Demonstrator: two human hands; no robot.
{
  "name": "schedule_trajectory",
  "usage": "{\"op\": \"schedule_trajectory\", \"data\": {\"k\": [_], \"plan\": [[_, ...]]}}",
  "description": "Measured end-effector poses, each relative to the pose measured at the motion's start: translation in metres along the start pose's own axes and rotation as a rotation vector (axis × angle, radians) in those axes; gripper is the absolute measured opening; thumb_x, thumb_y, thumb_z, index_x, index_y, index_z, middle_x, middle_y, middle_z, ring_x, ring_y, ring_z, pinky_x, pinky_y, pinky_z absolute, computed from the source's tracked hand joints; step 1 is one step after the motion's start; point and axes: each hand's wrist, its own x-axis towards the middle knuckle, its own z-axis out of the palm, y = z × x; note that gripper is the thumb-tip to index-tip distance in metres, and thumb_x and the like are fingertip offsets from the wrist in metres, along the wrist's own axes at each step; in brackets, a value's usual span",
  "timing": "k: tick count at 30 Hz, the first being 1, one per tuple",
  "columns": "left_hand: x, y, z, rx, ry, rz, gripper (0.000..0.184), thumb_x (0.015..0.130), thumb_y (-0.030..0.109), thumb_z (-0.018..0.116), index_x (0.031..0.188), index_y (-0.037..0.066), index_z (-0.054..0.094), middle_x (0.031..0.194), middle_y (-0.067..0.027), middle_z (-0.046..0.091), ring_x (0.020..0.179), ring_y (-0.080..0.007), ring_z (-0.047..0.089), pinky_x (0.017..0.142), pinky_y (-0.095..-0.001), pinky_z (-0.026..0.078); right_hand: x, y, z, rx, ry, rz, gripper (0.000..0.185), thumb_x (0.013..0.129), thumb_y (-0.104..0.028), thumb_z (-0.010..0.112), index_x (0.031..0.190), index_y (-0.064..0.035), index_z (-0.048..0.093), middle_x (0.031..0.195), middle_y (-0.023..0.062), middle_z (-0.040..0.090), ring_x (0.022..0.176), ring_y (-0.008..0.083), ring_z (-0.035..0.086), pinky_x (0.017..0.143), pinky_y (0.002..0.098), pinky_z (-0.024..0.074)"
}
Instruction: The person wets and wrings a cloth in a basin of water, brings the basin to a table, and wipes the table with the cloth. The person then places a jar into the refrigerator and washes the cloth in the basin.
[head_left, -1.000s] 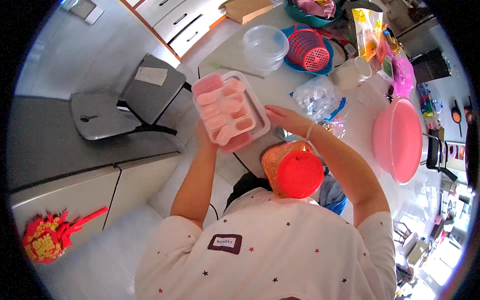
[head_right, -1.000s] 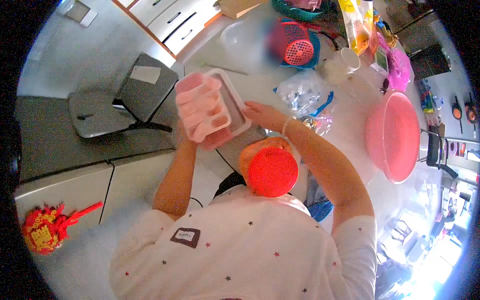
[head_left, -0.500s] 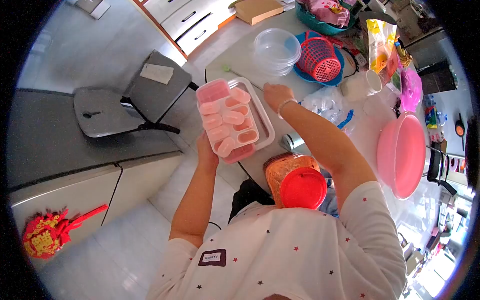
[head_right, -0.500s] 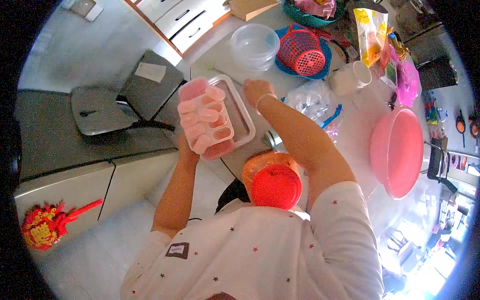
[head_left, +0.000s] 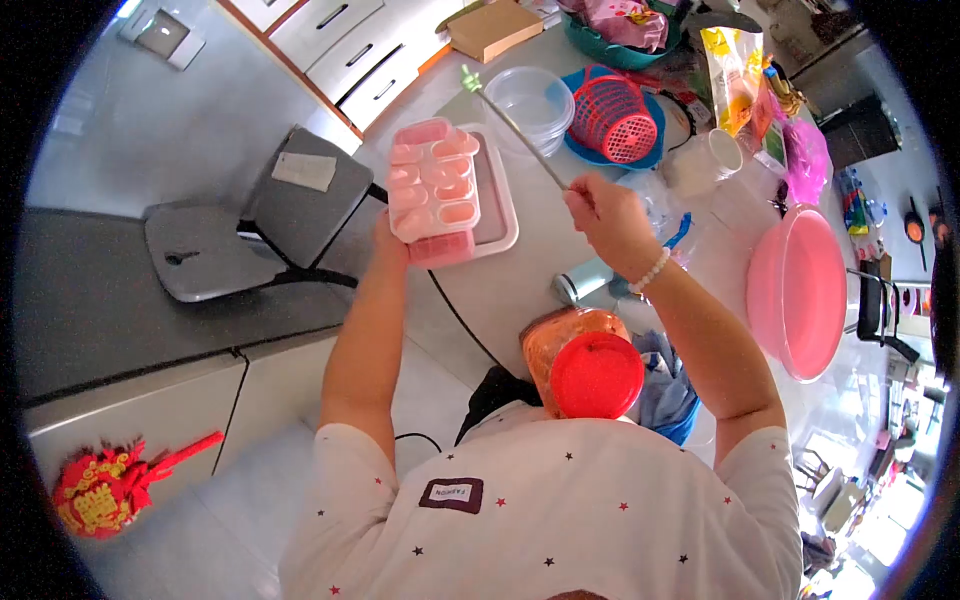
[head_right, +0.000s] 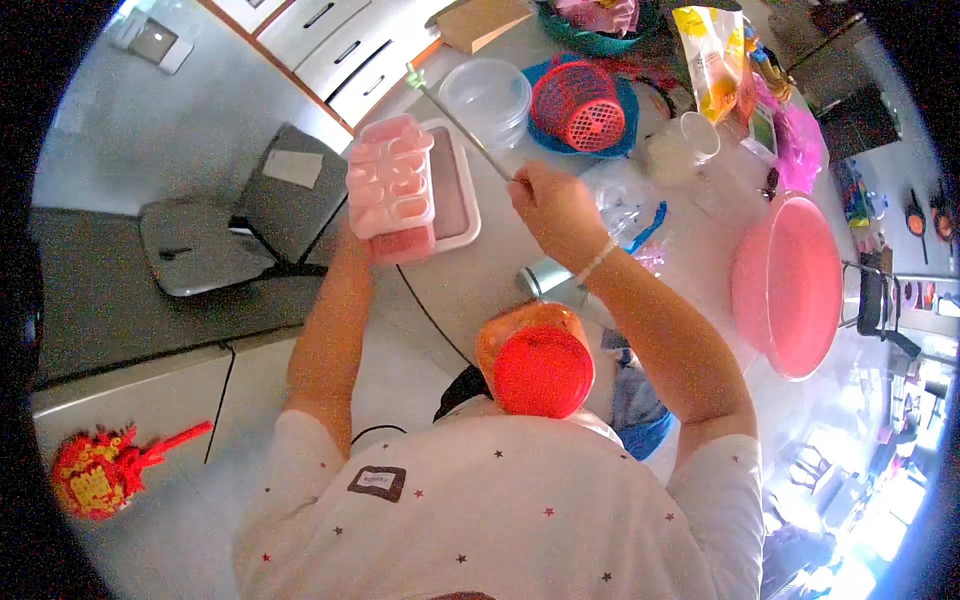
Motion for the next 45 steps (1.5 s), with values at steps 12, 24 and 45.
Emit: {"op": "schedule_trajectory", "data": {"k": [12,24,45], "plan": [[0.120,0.022,-0.015,-0.029,-0.019,-0.131,0.028,0.081,0.014,0.060,0.104,-0.003,0.059,0.096,-0.0123,0.062,0.082,-0.0213,0.062,0.069,-0.0351,0.052,0.019,0.038,-0.001,-0.024,0.218,0.148,0.020,0.084,-0.022,0.055,0.083,-0.0021,0.059,0.064,0.0144,0.061,0.059,0.0291,0.062,0.056,0.0379,0.0490],[0.116,0.074,-0.009,0.705,0.656,0.290,0.024,0.085,0.017,0.058,0.103,0.001,0.061,0.094,-0.0095,0.062,0.082,-0.0202,0.061,0.073,-0.0321,0.049,0.058,-0.009,0.026,0.512,0.225,0.445,0.025,0.084,-0.021,0.053,0.080,0.0032,0.062,0.058,0.0082,0.062,0.046,0.0143,0.058,0.047,0.0284,0.0480],[0.030,0.212,0.106,1.386,-0.321,0.381,0.029,0.083,0.025,0.059,0.105,0.006,0.060,0.088,-0.0152,0.066,0.084,-0.0296,0.064,0.071,-0.0388,0.049,-0.016,0.003,0.003,0.487,-0.263,0.433,0.037,0.087,-0.026,0.055,0.114,0.0003,0.054,0.078,0.0087,0.064,0.051,0.0122,0.057,0.043,0.0257,0.0457]]}}
